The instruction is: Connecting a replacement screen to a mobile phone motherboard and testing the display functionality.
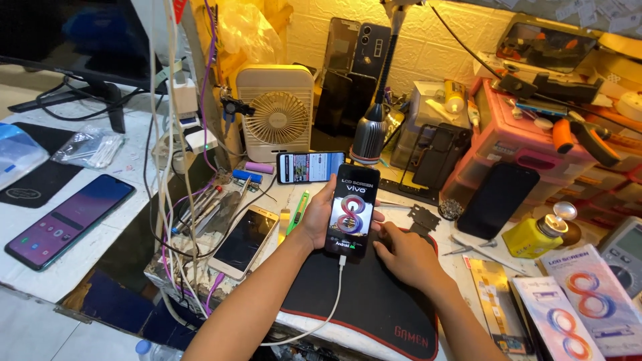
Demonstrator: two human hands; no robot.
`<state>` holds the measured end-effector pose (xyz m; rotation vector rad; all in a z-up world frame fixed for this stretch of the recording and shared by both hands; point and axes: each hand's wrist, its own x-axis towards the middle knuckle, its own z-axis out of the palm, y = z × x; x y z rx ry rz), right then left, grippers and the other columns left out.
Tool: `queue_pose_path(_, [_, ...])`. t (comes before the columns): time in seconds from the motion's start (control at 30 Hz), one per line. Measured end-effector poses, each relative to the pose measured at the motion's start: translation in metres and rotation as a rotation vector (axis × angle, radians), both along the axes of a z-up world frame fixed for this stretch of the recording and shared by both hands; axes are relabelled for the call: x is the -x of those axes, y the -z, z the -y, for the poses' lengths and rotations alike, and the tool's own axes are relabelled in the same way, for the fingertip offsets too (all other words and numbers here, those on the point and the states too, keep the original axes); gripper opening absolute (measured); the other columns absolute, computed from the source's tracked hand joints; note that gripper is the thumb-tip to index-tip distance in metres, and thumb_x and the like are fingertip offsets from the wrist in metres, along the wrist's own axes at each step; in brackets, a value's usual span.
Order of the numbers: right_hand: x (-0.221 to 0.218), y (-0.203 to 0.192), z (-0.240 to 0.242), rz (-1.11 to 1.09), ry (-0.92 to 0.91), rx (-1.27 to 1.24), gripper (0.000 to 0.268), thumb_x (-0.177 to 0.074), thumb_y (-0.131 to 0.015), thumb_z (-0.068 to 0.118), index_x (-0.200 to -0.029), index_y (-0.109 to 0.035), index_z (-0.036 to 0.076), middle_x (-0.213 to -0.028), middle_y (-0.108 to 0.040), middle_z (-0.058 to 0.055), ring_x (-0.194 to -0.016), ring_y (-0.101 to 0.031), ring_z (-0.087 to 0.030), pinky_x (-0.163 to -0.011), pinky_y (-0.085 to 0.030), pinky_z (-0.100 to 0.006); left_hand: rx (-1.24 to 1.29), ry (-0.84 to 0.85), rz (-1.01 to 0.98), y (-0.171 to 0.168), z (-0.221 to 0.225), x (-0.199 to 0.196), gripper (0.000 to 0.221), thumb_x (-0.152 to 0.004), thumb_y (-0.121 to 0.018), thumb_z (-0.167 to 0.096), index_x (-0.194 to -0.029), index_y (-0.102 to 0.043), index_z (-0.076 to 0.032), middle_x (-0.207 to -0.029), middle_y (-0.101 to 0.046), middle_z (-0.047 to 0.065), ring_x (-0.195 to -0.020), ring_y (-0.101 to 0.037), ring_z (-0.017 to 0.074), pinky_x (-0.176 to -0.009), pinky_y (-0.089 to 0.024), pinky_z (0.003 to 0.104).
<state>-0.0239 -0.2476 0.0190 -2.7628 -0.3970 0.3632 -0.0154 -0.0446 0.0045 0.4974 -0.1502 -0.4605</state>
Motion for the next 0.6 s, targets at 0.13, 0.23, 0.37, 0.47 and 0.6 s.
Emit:
queue_pose_path(0.13, [0.0, -0.002, -0.004, -0.007, 0.021, -0.023, 0.028, -0.095, -0.062, 0.038, -0.115, -0.063, 0.019, -0.084, -0.078, -0.012, -0.091, -0.076, -0.037, -0.08, -0.058, -0.045, -0.007, 0.013, -0.008, -0.007, 0.006, 0.007, 0.076, -0.1, -0.042, -0.067, -0.119, -0.069, 0.002, -0.104, -0.073, 0.03, -0.089, -0.075, 0.0404, -0.078, -0.063, 0.05])
queue_pose_path(0.23, [0.003, -0.005, -0.004, -0.013, 0.044, -0.034, 0.032, -0.096, -0.062, 0.037, -0.123, -0.063, 0.02, -0.085, -0.078, -0.012, -0.094, -0.076, -0.037, -0.083, -0.058, -0.046, -0.044, 0.011, -0.053, 0.001, 0.011, 0.005, 0.07, -0.101, -0.045, -0.063, -0.121, -0.069, -0.001, -0.106, -0.074, 0.026, -0.088, -0.075, 0.0389, -0.079, -0.063, 0.047])
queue_pose_path(0.37, [-0.002, -0.004, -0.004, 0.016, -0.001, -0.053, 0.024, -0.094, -0.061, 0.034, -0.111, -0.063, 0.016, -0.087, -0.077, -0.019, -0.095, -0.074, -0.043, -0.083, -0.058, -0.052, -0.061, 0.044, -0.091, 0.009, 0.012, -0.003, 0.077, -0.096, -0.047, -0.069, -0.118, -0.071, 0.001, -0.1, -0.073, 0.031, -0.088, -0.074, 0.0433, -0.077, -0.063, 0.053])
queue_pose_path(0.47, [-0.005, -0.001, -0.002, 0.05, -0.021, -0.078, 0.025, -0.094, -0.061, 0.033, -0.111, -0.063, 0.015, -0.09, -0.076, -0.022, -0.097, -0.073, -0.046, -0.084, -0.057, -0.056, -0.126, 0.007, -0.165, 0.014, 0.014, -0.004, 0.076, -0.094, -0.046, -0.069, -0.12, -0.07, -0.002, -0.101, -0.074, 0.029, -0.088, -0.074, 0.0443, -0.08, -0.061, 0.055])
queue_pose_path(0.6, [-0.004, -0.004, 0.001, 0.099, -0.032, -0.173, 0.026, -0.095, -0.06, 0.03, -0.103, -0.065, 0.006, -0.091, -0.074, -0.027, -0.096, -0.071, -0.05, -0.081, -0.056, -0.058, -0.254, -0.1, -0.21, 0.024, 0.011, -0.014, 0.074, -0.096, -0.043, -0.067, -0.125, -0.067, -0.004, -0.108, -0.073, 0.023, -0.093, -0.074, 0.0388, -0.085, -0.059, 0.054])
